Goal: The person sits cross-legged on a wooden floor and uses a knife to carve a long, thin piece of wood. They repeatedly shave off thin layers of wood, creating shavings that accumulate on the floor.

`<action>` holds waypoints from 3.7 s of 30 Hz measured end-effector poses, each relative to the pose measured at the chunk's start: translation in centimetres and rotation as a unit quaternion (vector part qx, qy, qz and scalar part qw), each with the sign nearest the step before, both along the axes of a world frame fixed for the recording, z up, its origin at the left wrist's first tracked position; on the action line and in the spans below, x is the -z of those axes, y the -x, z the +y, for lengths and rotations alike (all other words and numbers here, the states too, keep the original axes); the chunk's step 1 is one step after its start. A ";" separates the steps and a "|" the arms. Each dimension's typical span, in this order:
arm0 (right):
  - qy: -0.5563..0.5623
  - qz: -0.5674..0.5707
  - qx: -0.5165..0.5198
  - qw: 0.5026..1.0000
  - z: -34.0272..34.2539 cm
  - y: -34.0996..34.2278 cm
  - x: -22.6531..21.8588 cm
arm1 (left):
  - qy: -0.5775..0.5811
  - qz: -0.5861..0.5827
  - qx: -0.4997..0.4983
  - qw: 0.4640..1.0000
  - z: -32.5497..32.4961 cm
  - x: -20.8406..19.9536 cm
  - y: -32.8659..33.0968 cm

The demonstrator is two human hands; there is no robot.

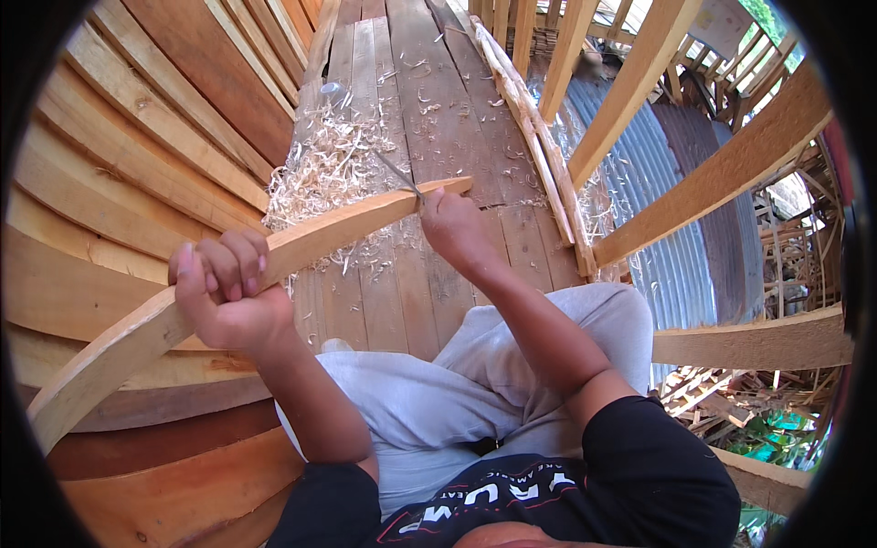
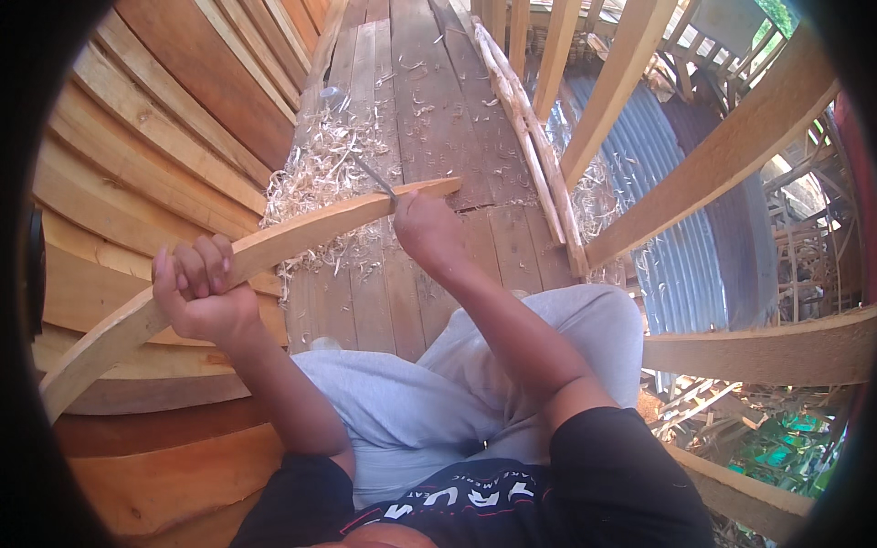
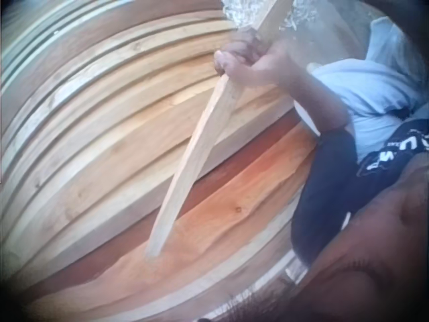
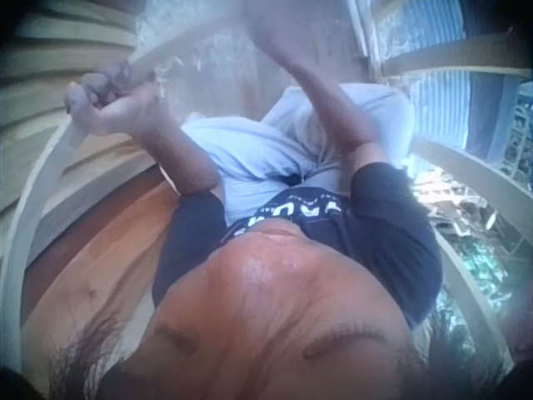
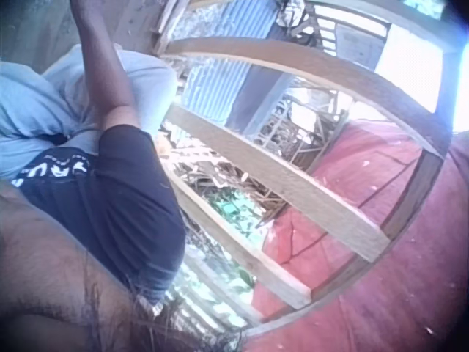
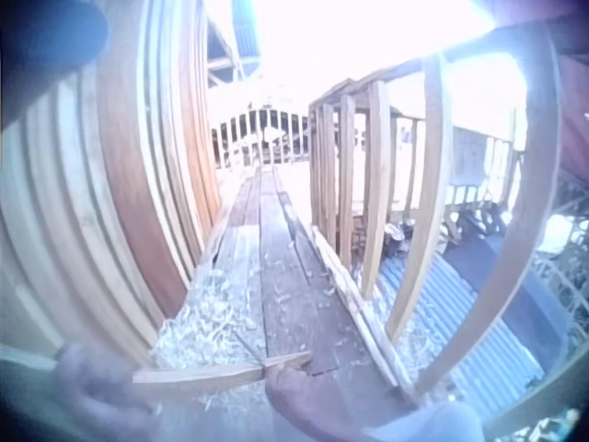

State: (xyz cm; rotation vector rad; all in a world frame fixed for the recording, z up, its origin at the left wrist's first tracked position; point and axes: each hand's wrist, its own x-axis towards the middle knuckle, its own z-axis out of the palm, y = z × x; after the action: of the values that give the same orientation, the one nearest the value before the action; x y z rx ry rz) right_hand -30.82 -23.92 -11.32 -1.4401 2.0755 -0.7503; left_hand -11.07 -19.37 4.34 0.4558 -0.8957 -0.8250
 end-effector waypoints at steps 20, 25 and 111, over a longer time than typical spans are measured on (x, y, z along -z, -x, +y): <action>0.250 0.148 -0.031 0.956 -2.6 1.2 4.7 | -0.044 0.014 -0.004 0.999 -0.7 -0.3 -2.1; 0.285 0.174 0.009 0.943 -3.5 3.2 5.4 | -0.012 -0.027 0.050 0.998 -1.8 1.6 -1.2; -0.020 0.055 -0.050 0.997 -1.6 1.5 -0.6 | 0.007 -0.019 0.009 1.000 0.2 0.4 0.1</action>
State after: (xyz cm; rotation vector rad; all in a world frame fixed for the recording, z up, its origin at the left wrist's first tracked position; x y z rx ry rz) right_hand -32.33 -25.49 -10.68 -1.5832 2.0700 -0.5986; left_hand -11.21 -19.19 3.94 0.4535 -0.9416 -0.8283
